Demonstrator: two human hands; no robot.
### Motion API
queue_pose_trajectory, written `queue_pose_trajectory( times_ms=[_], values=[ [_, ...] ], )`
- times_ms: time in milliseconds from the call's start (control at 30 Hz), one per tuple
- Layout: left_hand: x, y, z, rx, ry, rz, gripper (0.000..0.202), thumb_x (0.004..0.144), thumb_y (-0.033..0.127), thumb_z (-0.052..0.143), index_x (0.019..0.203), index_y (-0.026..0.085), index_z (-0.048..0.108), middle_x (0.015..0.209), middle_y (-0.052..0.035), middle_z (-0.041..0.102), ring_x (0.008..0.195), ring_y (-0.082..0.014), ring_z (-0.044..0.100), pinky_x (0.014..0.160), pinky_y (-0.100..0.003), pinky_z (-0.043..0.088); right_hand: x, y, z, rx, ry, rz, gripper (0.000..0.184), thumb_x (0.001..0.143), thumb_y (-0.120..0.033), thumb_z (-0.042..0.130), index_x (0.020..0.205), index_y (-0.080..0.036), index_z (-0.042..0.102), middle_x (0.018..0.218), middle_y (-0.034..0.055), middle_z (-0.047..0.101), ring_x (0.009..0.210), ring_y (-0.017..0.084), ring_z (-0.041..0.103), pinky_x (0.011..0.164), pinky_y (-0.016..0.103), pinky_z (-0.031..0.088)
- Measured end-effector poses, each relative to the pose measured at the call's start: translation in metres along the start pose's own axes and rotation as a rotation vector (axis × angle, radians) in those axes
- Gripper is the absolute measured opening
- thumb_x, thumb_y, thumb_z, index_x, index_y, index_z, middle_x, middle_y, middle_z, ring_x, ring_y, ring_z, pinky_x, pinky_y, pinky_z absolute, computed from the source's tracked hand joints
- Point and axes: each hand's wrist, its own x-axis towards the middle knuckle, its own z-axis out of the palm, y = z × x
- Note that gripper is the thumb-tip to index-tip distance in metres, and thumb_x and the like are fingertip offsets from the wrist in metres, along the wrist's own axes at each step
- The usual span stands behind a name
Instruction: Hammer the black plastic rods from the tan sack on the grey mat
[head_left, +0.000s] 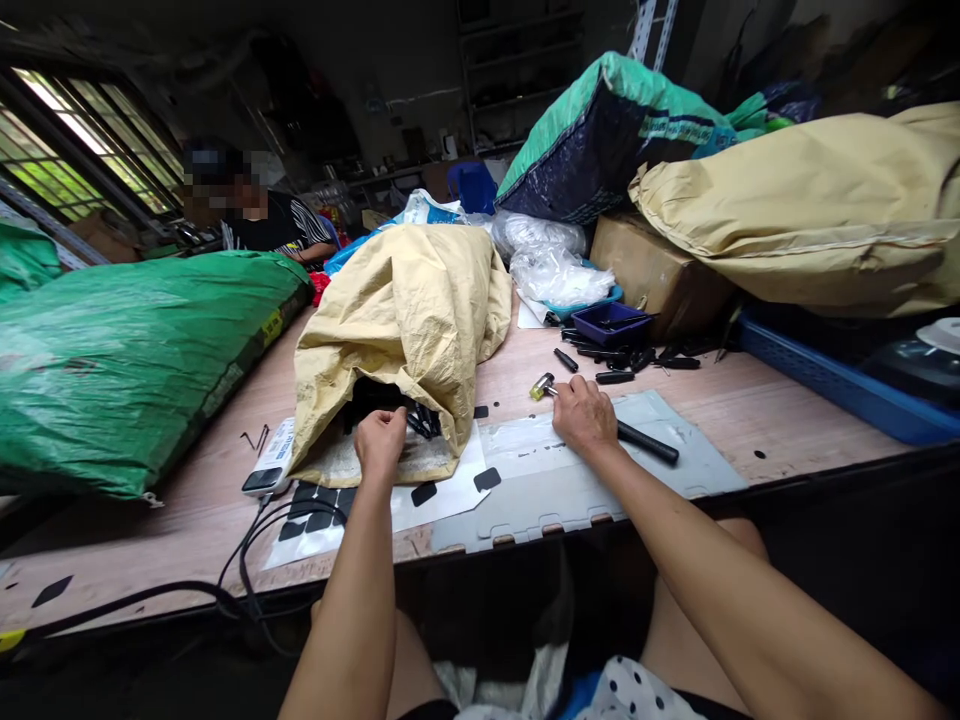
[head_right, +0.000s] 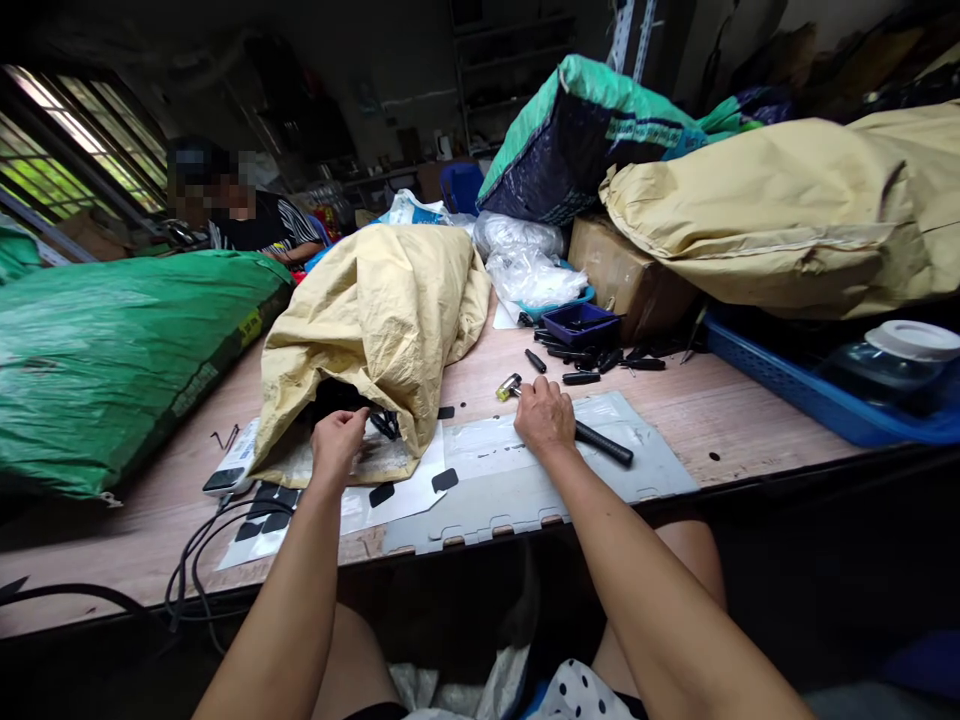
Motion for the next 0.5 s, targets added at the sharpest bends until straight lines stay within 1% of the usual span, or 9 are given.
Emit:
queue_pose_trajectory(
  times_ms=[67, 133, 233, 300, 367, 400, 433, 467, 500],
  values=[
    [0.014, 0.0, 0.012, 0.186, -0.021, -0.083, 0.028, 0.077, 0.049, 0.07, 0.075, 0.021, 0.07, 0.076, -0.0124, 0.073, 0.085, -0.0319, 0.07, 0.073, -0.038, 0.051, 0.0, 0.0, -0.001, 0.005, 0.0, -0.002, 0.034, 0.102, -0.029, 0.041, 0.12, -0.017, 0.067, 0.117, 0.015, 0.06, 0.109, 0.027, 0.051, 0.085, 0.037, 0.037],
    [0.016, 0.0, 0.017, 0.285, -0.073, -0.114, 0.028, 0.073, 0.049, 0.075, 0.078, 0.022, 0.071, 0.09, -0.0169, 0.076, 0.096, -0.0366, 0.07, 0.077, -0.042, 0.051, 0.0, 0.0, -0.001, 0.006, 0.001, -0.002, 0.034, 0.101, -0.028, 0.04, 0.12, -0.017, 0.067, 0.117, 0.0147, 0.061, 0.109, 0.027, 0.051, 0.084, 0.037, 0.038],
    [0.006, -0.004, 0.011, 0.37, -0.115, -0.122, 0.03, 0.074, 0.051, 0.074, 0.084, 0.022, 0.071, 0.107, -0.02, 0.075, 0.104, -0.0403, 0.069, 0.078, -0.045, 0.05, 0.0, 0.0, -0.002, 0.005, 0.002, -0.003, 0.034, 0.101, -0.028, 0.04, 0.119, -0.017, 0.067, 0.117, 0.0142, 0.061, 0.109, 0.027, 0.052, 0.084, 0.037, 0.038],
    [-0.007, -0.009, 0.001, 0.384, -0.102, -0.097, 0.029, 0.078, 0.05, 0.069, 0.088, 0.023, 0.07, 0.107, -0.0185, 0.075, 0.104, -0.0403, 0.068, 0.078, -0.044, 0.049, 0.0, 0.0, -0.002, 0.006, 0.002, -0.003, 0.034, 0.102, -0.028, 0.04, 0.12, -0.017, 0.067, 0.117, 0.0143, 0.061, 0.109, 0.027, 0.052, 0.084, 0.037, 0.038],
    [-0.026, -0.011, -0.009, 0.322, -0.006, -0.01, 0.028, 0.083, 0.048, 0.064, 0.095, 0.023, 0.068, 0.102, -0.0141, 0.075, 0.098, -0.0361, 0.069, 0.077, -0.042, 0.049, 0.0, 0.0, -0.001, 0.009, 0.0, 0.0, 0.034, 0.102, -0.028, 0.04, 0.12, -0.017, 0.067, 0.117, 0.0148, 0.061, 0.109, 0.027, 0.052, 0.084, 0.037, 0.038],
    [-0.038, -0.01, -0.012, 0.252, 0.048, 0.064, 0.027, 0.086, 0.047, 0.062, 0.099, 0.023, 0.067, 0.098, -0.0111, 0.075, 0.091, -0.0322, 0.069, 0.076, -0.039, 0.049, 0.0, 0.0, -0.001, 0.008, -0.001, 0.0, 0.034, 0.102, -0.028, 0.04, 0.12, -0.017, 0.067, 0.117, 0.015, 0.061, 0.109, 0.027, 0.052, 0.084, 0.037, 0.037],
    [-0.051, -0.007, -0.014, 0.161, 0.071, 0.16, 0.027, 0.088, 0.046, 0.061, 0.102, 0.024, 0.065, 0.095, -0.0081, 0.075, 0.084, -0.0277, 0.069, 0.075, -0.037, 0.049, 0.0, 0.0, -0.001, 0.007, -0.002, -0.001, 0.034, 0.102, -0.028, 0.041, 0.12, -0.016, 0.067, 0.117, 0.0151, 0.061, 0.109, 0.027, 0.051, 0.084, 0.037, 0.037],
    [-0.065, -0.002, -0.013, 0.063, 0.05, 0.272, 0.026, 0.09, 0.045, 0.061, 0.104, 0.024, 0.064, 0.093, -0.0055, 0.074, 0.079, -0.0235, 0.067, 0.073, -0.034, 0.049, 0.0, 0.0, 0.0, 0.004, -0.002, -0.001, 0.034, 0.102, -0.028, 0.041, 0.121, -0.016, 0.067, 0.117, 0.0151, 0.06, 0.109, 0.027, 0.051, 0.084, 0.037, 0.037],
    [-0.078, 0.004, -0.009, -0.026, -0.015, 0.393, 0.024, 0.091, 0.043, 0.061, 0.105, 0.024, 0.063, 0.093, -0.0038, 0.073, 0.076, -0.0203, 0.065, 0.072, -0.031, 0.049, 0.0, 0.0, 0.0, 0.0, -0.001, 0.0, 0.035, 0.102, -0.028, 0.041, 0.121, -0.016, 0.067, 0.118, 0.015, 0.06, 0.109, 0.027, 0.051, 0.084, 0.036, 0.037]
  ],
)
